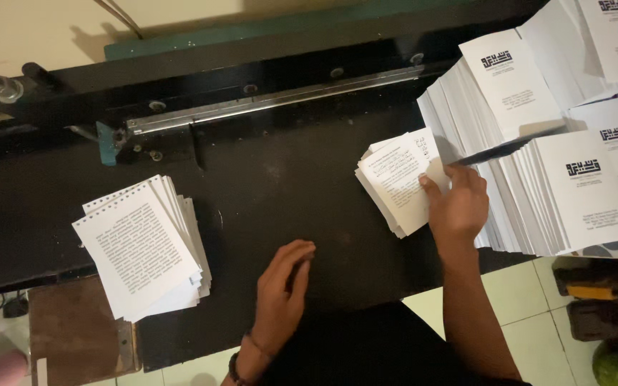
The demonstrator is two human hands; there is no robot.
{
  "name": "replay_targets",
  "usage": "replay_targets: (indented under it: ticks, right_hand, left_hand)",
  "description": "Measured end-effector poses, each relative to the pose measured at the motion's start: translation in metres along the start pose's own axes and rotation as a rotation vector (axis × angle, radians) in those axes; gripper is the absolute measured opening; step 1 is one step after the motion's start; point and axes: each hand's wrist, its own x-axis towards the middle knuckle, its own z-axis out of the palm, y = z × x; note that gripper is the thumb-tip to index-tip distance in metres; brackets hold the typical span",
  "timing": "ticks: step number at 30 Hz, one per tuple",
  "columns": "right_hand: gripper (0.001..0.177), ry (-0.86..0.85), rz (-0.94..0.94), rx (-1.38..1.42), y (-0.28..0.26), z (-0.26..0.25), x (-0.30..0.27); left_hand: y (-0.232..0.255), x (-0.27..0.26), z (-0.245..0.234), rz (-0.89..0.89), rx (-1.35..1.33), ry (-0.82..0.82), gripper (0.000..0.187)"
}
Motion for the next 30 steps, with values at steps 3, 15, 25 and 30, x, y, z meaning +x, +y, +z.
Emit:
replay_targets:
  ticks: [3, 15, 25, 30]
  right_hand:
    - [0.042, 0.123, -0.117, -0.022, 0.006, 0.006, -0.005]
    - [0.032, -0.198, 0.222, 0.645, -0.057, -0.063, -0.023]
    - [0.069, -0.814, 0.279, 1.163, -0.120, -0.030, -0.073]
    - [0.031, -0.674, 0.010, 1.358, -0.116, -0.016, -0.054]
  left_hand:
    - [-0.005, 0.004, 0.006, 0.009, -0.042, 0.001, 0.025]
    - [-0.030, 0.022, 0.034, -0.381, -0.478, -0.125, 0.051]
    - [-0.025, 0.032, 0.019, -0.309, -0.576, 0.125, 0.038]
    - [-0.016, 0.032, 0.001, 0.018, -0.456, 0.213, 0.016]
